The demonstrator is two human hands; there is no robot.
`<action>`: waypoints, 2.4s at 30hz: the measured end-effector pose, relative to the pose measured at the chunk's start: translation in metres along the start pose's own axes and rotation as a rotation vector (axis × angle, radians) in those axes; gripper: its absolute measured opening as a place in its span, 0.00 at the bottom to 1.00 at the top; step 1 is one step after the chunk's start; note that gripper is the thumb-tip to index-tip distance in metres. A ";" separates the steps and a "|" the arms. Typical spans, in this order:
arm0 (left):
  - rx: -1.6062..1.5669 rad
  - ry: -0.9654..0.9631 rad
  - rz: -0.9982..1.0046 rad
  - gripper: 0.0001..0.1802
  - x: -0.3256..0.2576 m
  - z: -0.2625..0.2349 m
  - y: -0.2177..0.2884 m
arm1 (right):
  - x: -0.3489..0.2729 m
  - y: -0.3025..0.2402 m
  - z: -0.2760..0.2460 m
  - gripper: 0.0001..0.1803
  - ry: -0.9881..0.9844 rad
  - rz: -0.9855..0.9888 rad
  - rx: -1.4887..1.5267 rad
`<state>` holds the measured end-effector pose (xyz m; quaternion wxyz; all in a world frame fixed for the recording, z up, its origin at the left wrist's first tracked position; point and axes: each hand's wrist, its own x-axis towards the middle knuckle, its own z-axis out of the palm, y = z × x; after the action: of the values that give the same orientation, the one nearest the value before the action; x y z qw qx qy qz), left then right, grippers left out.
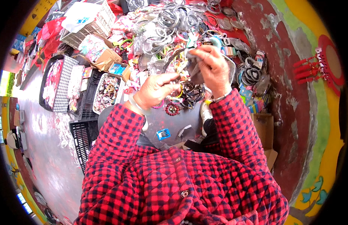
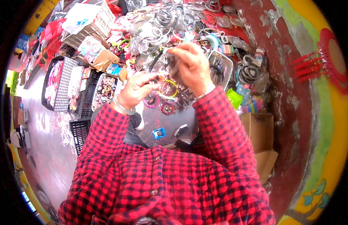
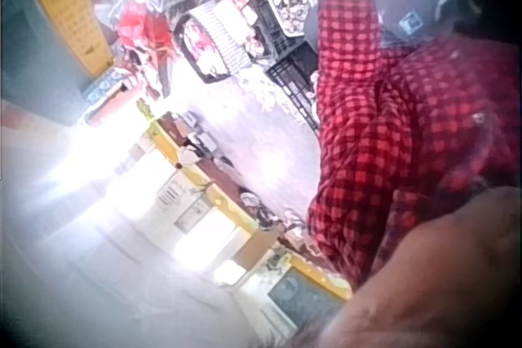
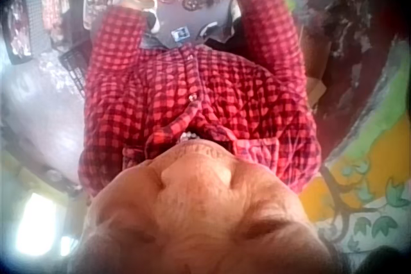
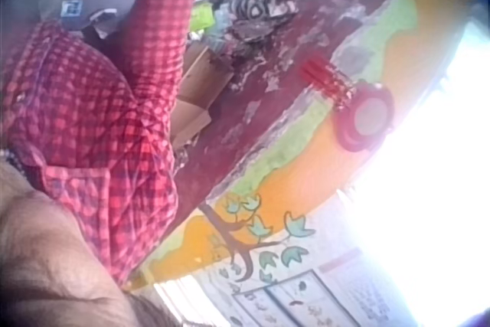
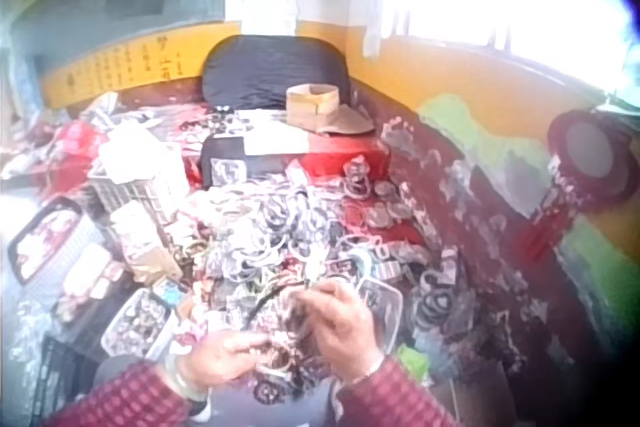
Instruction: The person sits on the floor and sorts through a large pile of hair accessories, including hair ties, scrunchies, and clips. They pick up items, separate tangled bundles, and place selected accessories into a black plastic crate.
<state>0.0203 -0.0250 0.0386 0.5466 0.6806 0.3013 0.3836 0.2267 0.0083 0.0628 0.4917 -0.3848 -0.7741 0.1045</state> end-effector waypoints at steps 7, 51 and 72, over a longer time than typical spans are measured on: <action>-0.094 0.076 -0.063 0.15 -0.001 0.003 -0.009 | -0.005 -0.010 0.006 0.18 -0.012 -0.090 0.011; -0.244 0.437 -0.082 0.19 0.015 -0.012 -0.019 | -0.022 0.025 0.016 0.09 -0.066 1.235 1.429; -0.348 0.084 -0.222 0.21 0.006 -0.004 -0.014 | -0.009 0.029 0.002 0.10 0.258 0.791 0.857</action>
<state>0.0200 -0.0154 0.0262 0.6818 0.5219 0.3263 0.3954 0.2413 0.0223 0.0405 0.6168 -0.4210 -0.3950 0.5350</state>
